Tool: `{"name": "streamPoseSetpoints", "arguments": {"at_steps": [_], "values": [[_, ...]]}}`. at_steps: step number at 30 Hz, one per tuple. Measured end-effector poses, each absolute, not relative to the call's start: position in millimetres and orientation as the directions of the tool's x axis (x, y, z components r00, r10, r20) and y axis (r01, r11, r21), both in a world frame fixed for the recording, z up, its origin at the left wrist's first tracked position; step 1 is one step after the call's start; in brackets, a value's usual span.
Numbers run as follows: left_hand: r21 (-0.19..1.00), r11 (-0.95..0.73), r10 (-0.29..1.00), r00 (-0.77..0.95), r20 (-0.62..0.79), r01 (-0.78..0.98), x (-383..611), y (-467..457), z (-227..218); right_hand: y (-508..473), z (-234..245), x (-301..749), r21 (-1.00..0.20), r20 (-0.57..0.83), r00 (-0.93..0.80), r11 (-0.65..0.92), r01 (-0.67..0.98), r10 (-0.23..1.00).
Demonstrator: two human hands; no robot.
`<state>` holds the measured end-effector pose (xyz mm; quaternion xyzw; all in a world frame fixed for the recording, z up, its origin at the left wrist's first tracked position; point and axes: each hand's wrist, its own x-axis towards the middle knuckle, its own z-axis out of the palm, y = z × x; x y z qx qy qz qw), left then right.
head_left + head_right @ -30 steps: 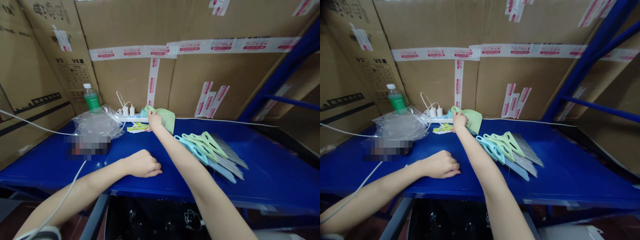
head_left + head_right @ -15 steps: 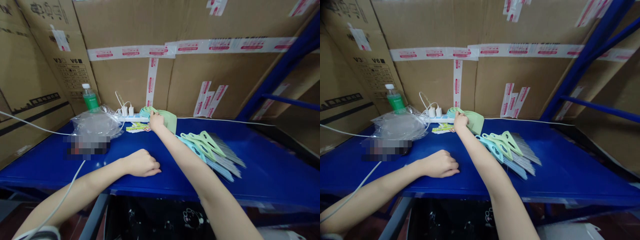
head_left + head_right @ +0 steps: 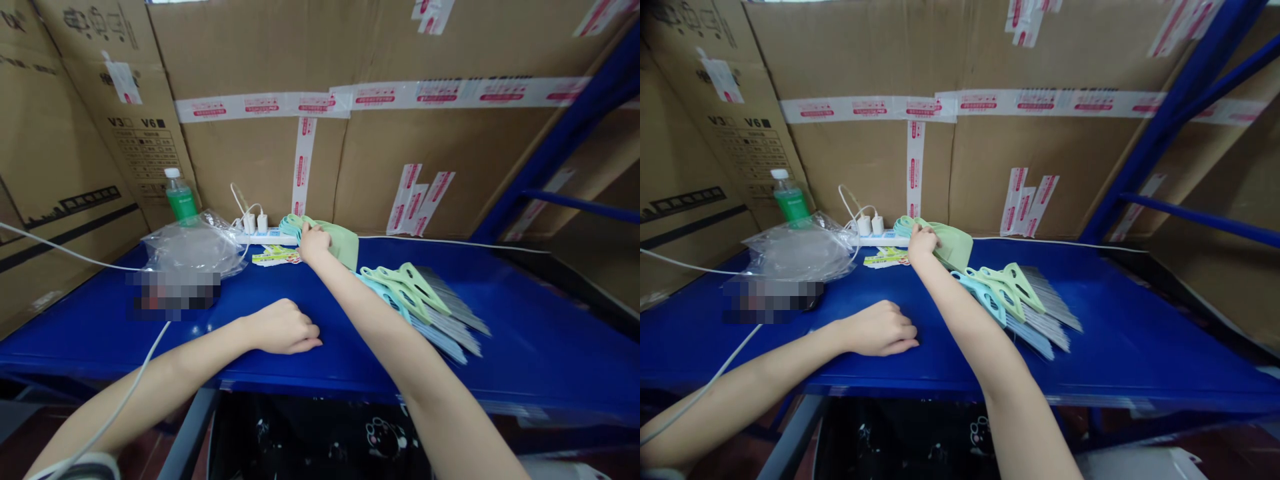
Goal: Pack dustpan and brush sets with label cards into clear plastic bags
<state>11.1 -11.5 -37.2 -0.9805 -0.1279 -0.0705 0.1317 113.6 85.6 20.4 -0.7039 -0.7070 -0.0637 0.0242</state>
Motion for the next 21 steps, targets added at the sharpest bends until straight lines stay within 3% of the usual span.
{"name": "streamPoseSetpoints", "arguments": {"at_steps": [3,5,8,10,13,17,21], "values": [[-0.226,-0.937,0.228,0.955,0.188,0.268,11,-12,-37,78,20,113,0.078,0.186,-0.069,0.055,0.995,0.980],[-0.224,-0.937,0.226,0.954,0.198,0.268,11,-12,-38,69,17,116,0.134,0.254,-0.264,0.236,0.962,0.931],[-0.232,-0.933,0.230,0.953,0.200,0.274,11,-12,-39,52,8,126,0.271,0.226,-0.698,0.645,0.715,0.679],[-0.230,-0.933,0.237,0.952,0.192,0.278,11,-12,-39,41,0,134,0.301,0.106,-0.822,0.770,0.563,0.560],[-0.209,-0.939,0.237,0.955,0.180,0.272,12,-12,-39,27,-10,141,0.285,-0.033,-0.817,0.789,0.545,0.576],[-0.189,-0.947,0.229,0.957,0.177,0.261,11,-11,-37,12,-11,142,0.230,-0.053,-0.735,0.725,0.650,0.676],[-0.248,-0.926,0.250,0.954,0.166,0.286,6,-8,-35,4,-7,149,0.193,-0.125,-0.675,0.685,0.703,0.728]]}}
